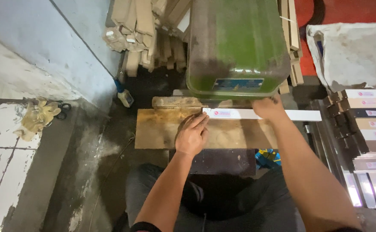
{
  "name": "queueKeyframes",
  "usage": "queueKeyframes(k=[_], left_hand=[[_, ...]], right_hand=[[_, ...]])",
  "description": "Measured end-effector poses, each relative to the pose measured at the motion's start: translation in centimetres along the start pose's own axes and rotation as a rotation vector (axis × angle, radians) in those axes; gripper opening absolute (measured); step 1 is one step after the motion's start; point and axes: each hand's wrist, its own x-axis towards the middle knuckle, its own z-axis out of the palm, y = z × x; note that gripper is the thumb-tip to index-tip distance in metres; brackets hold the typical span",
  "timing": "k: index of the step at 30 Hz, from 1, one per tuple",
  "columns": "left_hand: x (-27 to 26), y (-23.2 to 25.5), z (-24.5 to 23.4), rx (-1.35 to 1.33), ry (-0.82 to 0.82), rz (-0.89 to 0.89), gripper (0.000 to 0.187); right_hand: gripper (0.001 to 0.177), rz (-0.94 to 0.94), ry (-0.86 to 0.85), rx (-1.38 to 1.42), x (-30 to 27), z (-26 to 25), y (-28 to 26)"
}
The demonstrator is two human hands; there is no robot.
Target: Operating a punch machine to process wooden strips and then stacking them in an organized pile.
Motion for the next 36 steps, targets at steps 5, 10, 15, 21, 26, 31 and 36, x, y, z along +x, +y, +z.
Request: queueKeyframes(k=[5, 10, 15, 21, 26, 31, 36], left_hand=[[0.1, -0.1, 0.1, 0.017, 0.003, -0.006, 0.036], [-0.2, -0.8, 0.7, -0.015, 0.018, 0.03, 0.038], [-0.6, -1.0, 1.2, -0.072, 0.023, 0.012, 0.038], [-0.9, -2.0, 2.3, 0.045, -0.296, -0.127, 0.045], [-0.8, -1.0, 1.7, 0.07, 0.077, 0.052, 0.04], [-0.6, -0.8, 1.7, 0.165, 0.062, 0.041, 0.045], [-0.9, -1.0, 1.9, 0.245, -0.037, -0.051, 0.046]], right_hand=[[0.031, -0.102, 0.085, 0.178, 2.5, -1.4, -2.3], [0.027, -0.199, 0.167, 0.35, 3.7, -3.3, -5.0], [0.027, -0.296, 0.267, 0.519, 3.1, -5.8, -8.3], [0.036, -0.609, 0.432, 0.474, -2.3, -4.3, -8.7], [0.042, -0.628, 0.51, 0.341, -6.7, -1.9, -5.2], [0.035, -0.606, 0.572, 0.24, -8.7, -0.5, -3.6], [0.032, -0.594, 0.584, 0.233, -8.8, -0.5, -4.0]])
